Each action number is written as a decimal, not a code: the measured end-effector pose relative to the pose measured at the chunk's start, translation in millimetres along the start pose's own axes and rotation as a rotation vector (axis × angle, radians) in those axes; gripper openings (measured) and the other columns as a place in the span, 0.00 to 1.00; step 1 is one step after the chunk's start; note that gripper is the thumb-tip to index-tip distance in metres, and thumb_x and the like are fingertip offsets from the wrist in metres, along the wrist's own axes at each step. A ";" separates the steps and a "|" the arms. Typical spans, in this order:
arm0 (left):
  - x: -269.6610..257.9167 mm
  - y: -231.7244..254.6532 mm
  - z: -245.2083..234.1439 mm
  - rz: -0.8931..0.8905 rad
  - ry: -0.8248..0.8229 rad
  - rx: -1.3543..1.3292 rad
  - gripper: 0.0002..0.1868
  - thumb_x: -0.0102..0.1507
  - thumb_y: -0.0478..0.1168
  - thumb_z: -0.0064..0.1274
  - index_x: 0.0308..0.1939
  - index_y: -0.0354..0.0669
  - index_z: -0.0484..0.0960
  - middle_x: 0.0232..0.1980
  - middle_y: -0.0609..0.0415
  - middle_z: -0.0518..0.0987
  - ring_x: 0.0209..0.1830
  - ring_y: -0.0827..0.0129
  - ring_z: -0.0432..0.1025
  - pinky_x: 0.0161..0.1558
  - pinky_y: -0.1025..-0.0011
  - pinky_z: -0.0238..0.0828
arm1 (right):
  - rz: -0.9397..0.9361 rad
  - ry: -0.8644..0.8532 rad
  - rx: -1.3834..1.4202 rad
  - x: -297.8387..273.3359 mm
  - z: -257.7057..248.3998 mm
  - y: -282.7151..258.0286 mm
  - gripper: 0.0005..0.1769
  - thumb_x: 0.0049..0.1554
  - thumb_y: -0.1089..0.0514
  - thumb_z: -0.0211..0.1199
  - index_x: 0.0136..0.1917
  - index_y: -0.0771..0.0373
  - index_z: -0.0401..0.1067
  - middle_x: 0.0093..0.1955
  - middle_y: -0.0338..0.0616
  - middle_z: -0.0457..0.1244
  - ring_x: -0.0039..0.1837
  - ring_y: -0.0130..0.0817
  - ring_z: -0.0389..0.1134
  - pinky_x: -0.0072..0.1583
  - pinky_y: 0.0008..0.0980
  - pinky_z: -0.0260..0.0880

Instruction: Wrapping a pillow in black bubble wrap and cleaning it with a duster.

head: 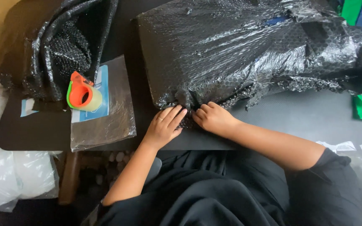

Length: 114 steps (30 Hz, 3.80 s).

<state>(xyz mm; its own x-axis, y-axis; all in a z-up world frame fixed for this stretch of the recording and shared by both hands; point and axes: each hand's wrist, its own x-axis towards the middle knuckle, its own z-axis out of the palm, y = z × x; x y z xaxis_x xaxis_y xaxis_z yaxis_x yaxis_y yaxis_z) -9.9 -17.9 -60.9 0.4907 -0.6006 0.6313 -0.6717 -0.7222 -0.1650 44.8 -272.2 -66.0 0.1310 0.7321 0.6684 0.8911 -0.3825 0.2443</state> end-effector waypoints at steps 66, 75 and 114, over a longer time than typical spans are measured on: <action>76.1 -70.6 66.8 -0.571 0.564 0.206 0.10 0.71 0.53 0.47 0.41 0.57 0.78 0.49 0.65 0.81 0.57 0.63 0.70 0.68 0.58 0.53 | 0.971 -0.269 0.816 115.3 11.9 130.2 0.24 0.40 0.50 0.86 0.41 0.56 0.74 0.32 0.38 0.63 0.37 0.41 0.71 0.43 0.39 0.73; 81.3 -103.0 64.3 -0.542 0.510 0.058 0.06 0.69 0.39 0.53 0.42 0.43 0.82 0.46 0.52 0.85 0.48 0.50 0.75 0.55 0.57 0.63 | 1.093 0.031 1.002 -3.7 -225.4 124.3 0.07 0.64 0.63 0.65 0.49 0.58 0.67 0.49 0.38 0.64 0.51 0.27 0.69 0.55 0.24 0.71; 72.7 -94.4 60.8 -0.546 0.541 0.006 0.10 0.74 0.37 0.50 0.49 0.33 0.83 0.52 0.47 0.83 0.56 0.44 0.68 0.57 0.51 0.66 | 2.134 -0.302 -0.442 -354.5 -277.3 -4.5 0.18 0.64 0.32 0.69 0.46 0.45 0.79 0.42 0.41 0.70 0.56 0.54 0.69 0.64 0.56 0.49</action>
<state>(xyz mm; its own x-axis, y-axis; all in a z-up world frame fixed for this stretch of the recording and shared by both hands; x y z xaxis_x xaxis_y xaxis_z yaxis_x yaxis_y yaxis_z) 122.9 -14.3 -45.5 0.4110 0.0925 0.9069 -0.4083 -0.8708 0.2739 -126.1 -686.3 -109.2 0.5828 -0.8126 -0.0090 -0.7572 -0.5390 -0.3691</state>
